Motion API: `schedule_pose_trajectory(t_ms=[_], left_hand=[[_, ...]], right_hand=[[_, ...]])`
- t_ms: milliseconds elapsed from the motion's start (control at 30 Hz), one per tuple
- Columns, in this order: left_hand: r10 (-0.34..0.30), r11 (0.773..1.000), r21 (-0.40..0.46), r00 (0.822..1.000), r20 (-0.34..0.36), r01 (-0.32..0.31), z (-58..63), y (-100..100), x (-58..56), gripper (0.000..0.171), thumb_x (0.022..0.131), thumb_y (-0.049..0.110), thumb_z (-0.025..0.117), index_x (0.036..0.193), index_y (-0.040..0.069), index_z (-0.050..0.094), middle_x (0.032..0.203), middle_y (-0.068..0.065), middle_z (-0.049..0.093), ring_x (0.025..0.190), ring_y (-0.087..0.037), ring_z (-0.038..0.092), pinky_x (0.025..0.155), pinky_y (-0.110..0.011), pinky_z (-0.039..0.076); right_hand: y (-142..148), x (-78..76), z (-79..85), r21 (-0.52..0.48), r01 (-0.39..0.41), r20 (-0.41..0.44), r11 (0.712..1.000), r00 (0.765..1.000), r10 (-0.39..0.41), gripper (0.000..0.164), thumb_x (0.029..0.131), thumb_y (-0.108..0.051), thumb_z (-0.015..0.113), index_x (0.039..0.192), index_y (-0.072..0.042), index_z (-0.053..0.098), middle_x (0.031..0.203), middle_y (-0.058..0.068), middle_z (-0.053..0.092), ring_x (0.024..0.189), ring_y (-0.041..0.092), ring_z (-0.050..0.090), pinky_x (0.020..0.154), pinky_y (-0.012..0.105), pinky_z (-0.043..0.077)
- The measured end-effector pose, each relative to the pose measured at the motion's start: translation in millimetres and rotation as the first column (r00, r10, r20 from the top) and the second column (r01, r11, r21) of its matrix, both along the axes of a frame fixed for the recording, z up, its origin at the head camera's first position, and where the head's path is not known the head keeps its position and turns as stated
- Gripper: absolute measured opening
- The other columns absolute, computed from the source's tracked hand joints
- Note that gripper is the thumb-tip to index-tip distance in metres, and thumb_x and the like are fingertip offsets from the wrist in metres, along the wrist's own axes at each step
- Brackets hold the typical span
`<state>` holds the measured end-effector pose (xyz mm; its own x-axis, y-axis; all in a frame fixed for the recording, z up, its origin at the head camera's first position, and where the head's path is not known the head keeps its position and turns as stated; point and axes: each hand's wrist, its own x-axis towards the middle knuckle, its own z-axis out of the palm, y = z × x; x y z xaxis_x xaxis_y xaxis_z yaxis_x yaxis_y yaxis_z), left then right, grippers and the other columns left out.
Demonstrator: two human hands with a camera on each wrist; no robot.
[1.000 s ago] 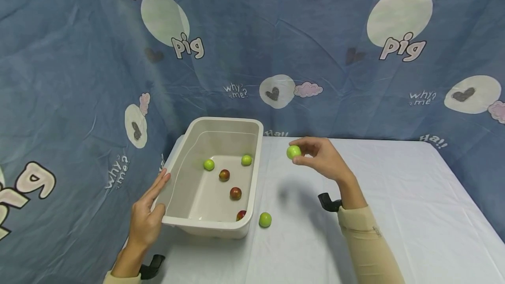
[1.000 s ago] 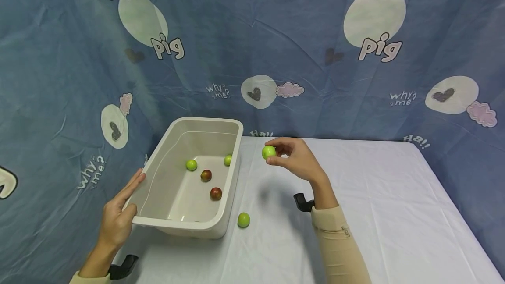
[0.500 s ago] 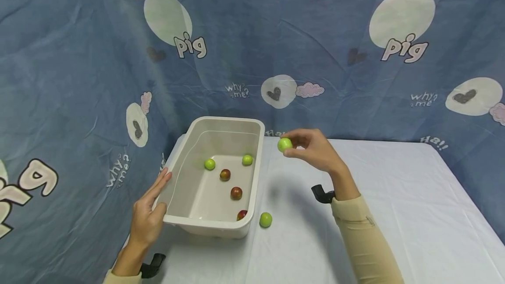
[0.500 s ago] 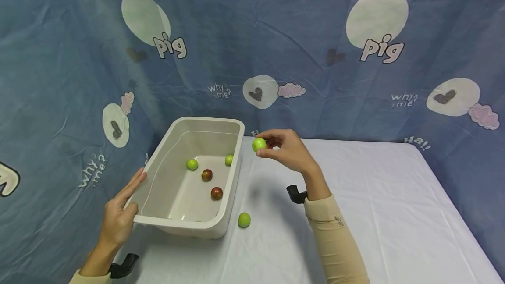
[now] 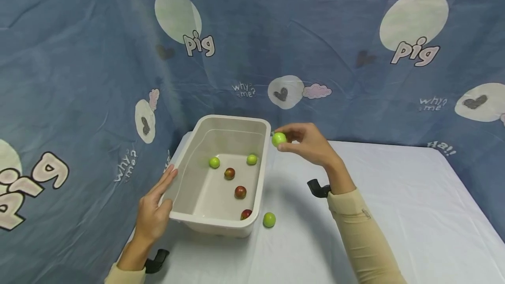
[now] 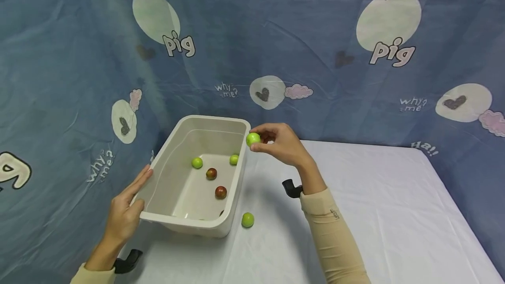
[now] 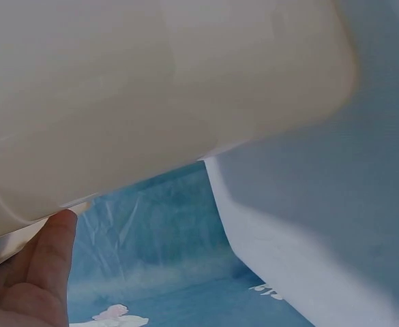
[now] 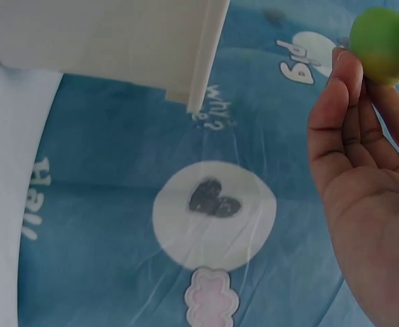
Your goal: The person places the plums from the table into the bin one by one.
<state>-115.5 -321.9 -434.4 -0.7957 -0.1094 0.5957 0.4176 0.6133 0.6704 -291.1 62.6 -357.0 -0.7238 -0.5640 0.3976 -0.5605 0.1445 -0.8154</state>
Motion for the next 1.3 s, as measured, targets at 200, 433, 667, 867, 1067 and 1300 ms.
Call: schedule_pose_trajectory(t_ms=[200, 433, 667, 867, 1067, 1300], left_hand=[[-0.009, 1.000, 0.005, 1.000, -0.025, 0.009, 1.1, 1, -1.3, 0.071, 0.072, -0.019, 0.047, 0.139, -0.001, 0.061, 0.147, -0.018, 0.054, 0.140, -0.019, 0.046, 0.105, -0.013, 0.032], [0.004, 1.000, -0.006, 1.000, -0.013, -0.004, 2.3, 0, -1.4, 0.071, 0.073, -0.019, 0.048, 0.140, 0.001, 0.061, 0.148, -0.014, 0.053, 0.139, -0.020, 0.046, 0.105, -0.013, 0.032], [0.008, 1.000, 0.012, 1.000, -0.025, -0.008, -0.3, -1, -3.1, 0.071, 0.071, -0.018, 0.048, 0.139, 0.002, 0.063, 0.147, -0.014, 0.055, 0.137, -0.026, 0.049, 0.104, -0.013, 0.033], [0.005, 1.000, 0.007, 0.999, -0.041, -0.005, -2.2, -1, -3.3, 0.072, 0.071, -0.019, 0.048, 0.138, 0.001, 0.062, 0.146, -0.015, 0.055, 0.136, -0.026, 0.049, 0.107, -0.014, 0.033], [0.006, 1.000, 0.009, 0.999, -0.037, -0.005, -2.6, -2, -3.5, 0.071, 0.071, -0.018, 0.048, 0.138, 0.001, 0.062, 0.147, -0.015, 0.055, 0.136, -0.022, 0.049, 0.106, -0.013, 0.032], [0.006, 1.000, 0.020, 1.000, -0.027, -0.006, -2.3, -1, -3.2, 0.072, 0.071, -0.018, 0.047, 0.138, 0.001, 0.062, 0.147, -0.014, 0.055, 0.136, -0.021, 0.049, 0.106, -0.013, 0.032]], right_hand=[[-12, -1.1, 7.7, 0.012, 0.005, -0.004, 1.000, 1.000, -0.005, 0.035, 0.084, -0.009, 0.083, 0.117, 0.000, 0.074, 0.101, 0.009, 0.073, 0.087, 0.024, 0.065, 0.081, 0.041, 0.053], [-24, -3.6, 14.8, 0.029, 0.004, -0.008, 1.000, 1.000, -0.004, 0.035, 0.083, -0.009, 0.084, 0.115, 0.001, 0.074, 0.098, 0.010, 0.072, 0.084, 0.024, 0.065, 0.079, 0.035, 0.054], [-35, -6.2, 16.6, 0.059, 0.000, -0.009, 0.998, 1.000, 0.001, 0.035, 0.083, -0.012, 0.084, 0.115, -0.002, 0.075, 0.095, 0.008, 0.072, 0.081, 0.023, 0.066, 0.077, 0.034, 0.052], [-43, -5.5, 18.4, 0.085, 0.004, -0.033, 0.996, 0.999, -0.001, 0.035, 0.082, -0.013, 0.085, 0.114, -0.003, 0.076, 0.094, 0.005, 0.072, 0.080, 0.021, 0.065, 0.076, 0.035, 0.051], [-50, -5.9, 20.2, 0.097, 0.004, -0.053, 0.995, 0.999, 0.001, 0.035, 0.082, -0.014, 0.086, 0.114, -0.004, 0.076, 0.092, 0.004, 0.071, 0.078, 0.020, 0.065, 0.074, 0.035, 0.051], [-61, -5.5, 21.4, 0.122, -0.004, -0.079, 0.993, 0.997, 0.014, 0.037, 0.082, -0.016, 0.086, 0.116, -0.005, 0.076, 0.094, 0.003, 0.072, 0.078, 0.018, 0.065, 0.072, 0.035, 0.051]])
